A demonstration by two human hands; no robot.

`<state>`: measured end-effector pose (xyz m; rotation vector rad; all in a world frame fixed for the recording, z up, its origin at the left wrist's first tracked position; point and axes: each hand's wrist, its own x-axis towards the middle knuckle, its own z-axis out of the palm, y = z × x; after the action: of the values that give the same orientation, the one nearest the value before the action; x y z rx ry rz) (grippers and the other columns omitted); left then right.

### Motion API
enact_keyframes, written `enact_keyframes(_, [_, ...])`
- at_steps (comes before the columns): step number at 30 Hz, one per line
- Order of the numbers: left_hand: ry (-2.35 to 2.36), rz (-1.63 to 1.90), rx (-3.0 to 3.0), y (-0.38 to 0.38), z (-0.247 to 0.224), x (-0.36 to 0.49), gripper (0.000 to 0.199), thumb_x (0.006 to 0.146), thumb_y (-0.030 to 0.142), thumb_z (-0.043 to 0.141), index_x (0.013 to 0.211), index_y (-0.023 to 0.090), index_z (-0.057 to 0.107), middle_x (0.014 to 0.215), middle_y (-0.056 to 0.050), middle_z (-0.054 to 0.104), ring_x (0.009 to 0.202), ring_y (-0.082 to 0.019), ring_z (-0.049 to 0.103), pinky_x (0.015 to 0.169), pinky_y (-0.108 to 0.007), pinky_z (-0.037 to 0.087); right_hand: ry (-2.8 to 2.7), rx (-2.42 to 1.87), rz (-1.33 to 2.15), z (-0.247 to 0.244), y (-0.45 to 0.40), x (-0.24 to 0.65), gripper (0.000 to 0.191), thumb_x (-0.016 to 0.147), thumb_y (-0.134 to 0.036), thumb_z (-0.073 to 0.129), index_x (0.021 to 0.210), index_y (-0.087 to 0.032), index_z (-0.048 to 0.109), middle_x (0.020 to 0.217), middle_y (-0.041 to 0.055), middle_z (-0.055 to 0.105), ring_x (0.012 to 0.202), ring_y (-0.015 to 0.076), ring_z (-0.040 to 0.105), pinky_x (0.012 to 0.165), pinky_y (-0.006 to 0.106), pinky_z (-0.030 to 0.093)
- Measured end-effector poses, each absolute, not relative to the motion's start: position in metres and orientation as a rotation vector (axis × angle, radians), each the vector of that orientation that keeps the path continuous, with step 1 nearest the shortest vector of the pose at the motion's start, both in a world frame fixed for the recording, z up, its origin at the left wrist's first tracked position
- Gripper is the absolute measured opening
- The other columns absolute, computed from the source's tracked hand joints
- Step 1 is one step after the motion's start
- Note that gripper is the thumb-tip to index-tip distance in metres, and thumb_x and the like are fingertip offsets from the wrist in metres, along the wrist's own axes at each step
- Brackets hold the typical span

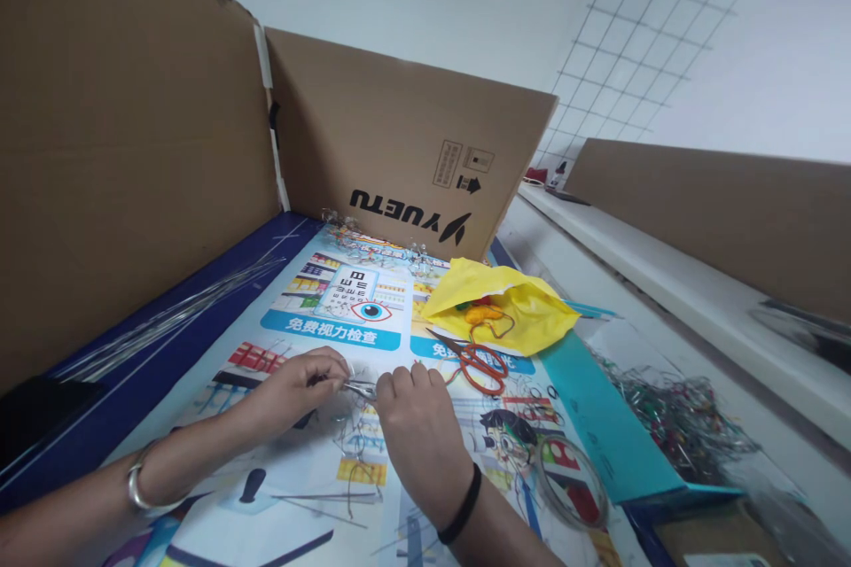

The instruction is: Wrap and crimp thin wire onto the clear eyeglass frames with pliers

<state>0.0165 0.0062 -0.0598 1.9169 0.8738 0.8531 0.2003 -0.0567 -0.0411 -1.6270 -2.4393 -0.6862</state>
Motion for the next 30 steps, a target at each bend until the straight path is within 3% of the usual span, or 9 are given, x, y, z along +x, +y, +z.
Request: enact_keyframes(30, [0.841, 0.899, 1.968, 0.0015, -0.057, 0.0172, 0.016, 0.076, 0.011, 0.044, 0.066, 0.016, 0.056, 0.079, -0.002, 0.056, 0.079, -0.014, 0.053, 0.074, -0.028, 0.042, -2.484, -1.647, -0.645, -0.0464, -0.0576, 0.1999, 0.009, 0.08, -0.018, 0.059, 0.083, -0.019, 0.05, 0.075, 0.0033, 0.053, 0.072, 0.0195, 0.044, 0.066, 0.034, 0.029])
